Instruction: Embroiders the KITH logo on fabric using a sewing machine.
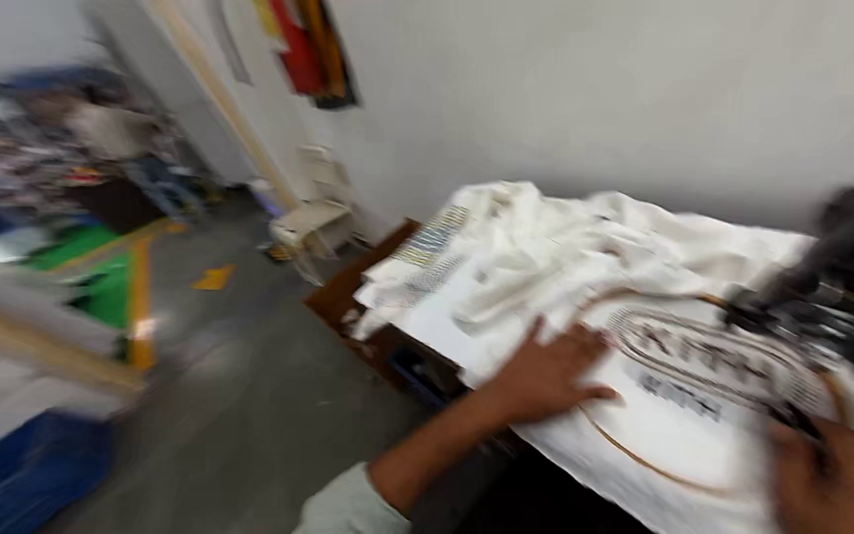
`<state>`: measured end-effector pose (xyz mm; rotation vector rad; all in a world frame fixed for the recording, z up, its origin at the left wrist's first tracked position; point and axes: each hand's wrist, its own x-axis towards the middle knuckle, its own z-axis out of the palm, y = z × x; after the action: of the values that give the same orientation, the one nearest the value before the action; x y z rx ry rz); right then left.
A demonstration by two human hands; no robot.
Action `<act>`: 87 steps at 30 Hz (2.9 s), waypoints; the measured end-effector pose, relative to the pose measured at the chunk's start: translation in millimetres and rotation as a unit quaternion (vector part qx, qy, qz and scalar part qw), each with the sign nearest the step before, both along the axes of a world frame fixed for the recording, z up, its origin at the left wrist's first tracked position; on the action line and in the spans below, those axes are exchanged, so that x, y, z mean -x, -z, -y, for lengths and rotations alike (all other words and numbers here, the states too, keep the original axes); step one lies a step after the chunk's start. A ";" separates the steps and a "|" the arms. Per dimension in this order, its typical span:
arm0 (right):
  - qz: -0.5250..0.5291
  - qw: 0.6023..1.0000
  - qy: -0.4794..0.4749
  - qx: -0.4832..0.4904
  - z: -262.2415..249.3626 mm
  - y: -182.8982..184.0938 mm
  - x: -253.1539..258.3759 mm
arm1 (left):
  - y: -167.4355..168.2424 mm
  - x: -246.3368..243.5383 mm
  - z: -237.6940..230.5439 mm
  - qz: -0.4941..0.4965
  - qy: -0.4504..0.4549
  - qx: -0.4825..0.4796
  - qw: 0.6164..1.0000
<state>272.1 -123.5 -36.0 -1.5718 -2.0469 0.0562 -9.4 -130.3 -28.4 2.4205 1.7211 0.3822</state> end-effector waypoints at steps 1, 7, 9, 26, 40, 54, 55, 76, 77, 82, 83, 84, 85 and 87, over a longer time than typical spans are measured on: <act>-0.014 1.000 0.000 -0.013 0.1 2.7 1.1 | 2.6 4.4 -1.4 0.012 0.003 -0.010 1.000; 0.011 0.998 0.056 -0.024 -1.0 8.3 2.1 | 13.2 3.4 -9.6 0.007 0.015 -0.055 0.998; 0.014 0.998 0.051 -0.028 -1.1 8.8 2.0 | 16.5 5.7 -10.6 0.012 0.015 -0.067 0.998; 0.012 0.998 0.053 -0.029 -3.1 8.0 3.4 | 7.5 -23.6 -10.5 -0.023 0.057 -0.057 0.996; 0.017 0.998 0.059 -0.025 -3.7 8.1 4.4 | 5.7 -21.5 4.2 0.071 0.128 -0.058 0.987; 0.030 0.997 0.077 -0.005 -23.8 2.2 -11.2 | 10.1 19.2 -14.2 0.014 0.082 -0.070 0.994; 0.034 0.996 0.079 0.001 -26.2 1.5 -11.4 | 13.0 21.8 -15.5 0.024 0.079 -0.066 0.994; 0.115 0.988 -0.051 0.091 -100.4 -19.3 -33.1 | 20.9 -10.2 -2.5 0.044 0.075 -0.195 0.977; 0.109 0.989 -0.048 0.086 -100.4 -17.6 -33.3 | 22.2 -10.7 -3.2 0.045 0.070 -0.193 0.978; 0.058 0.997 -0.023 0.051 -83.9 -7.2 -38.3 | 23.1 -3.7 -18.3 0.049 0.050 -0.127 0.989; 0.052 0.997 -0.020 0.056 -76.6 -7.1 -39.8 | 22.4 -0.1 -22.3 0.038 0.036 -0.106 0.993; 0.049 0.997 -0.021 0.058 -68.1 -7.3 -41.8 | 22.1 4.1 -26.6 0.019 0.018 -0.092 0.995; 0.045 0.997 -0.026 0.058 -58.3 -7.1 -44.2 | 22.1 8.2 -30.5 0.003 0.000 -0.082 0.997; 0.038 0.998 -0.038 0.041 -37.1 -2.5 -49.5 | 20.9 13.8 -35.2 -0.019 -0.022 -0.060 0.998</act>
<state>321.6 -86.4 -33.4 -1.5651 -2.1886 0.1118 -23.2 -95.1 -49.3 2.4906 1.8196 0.4600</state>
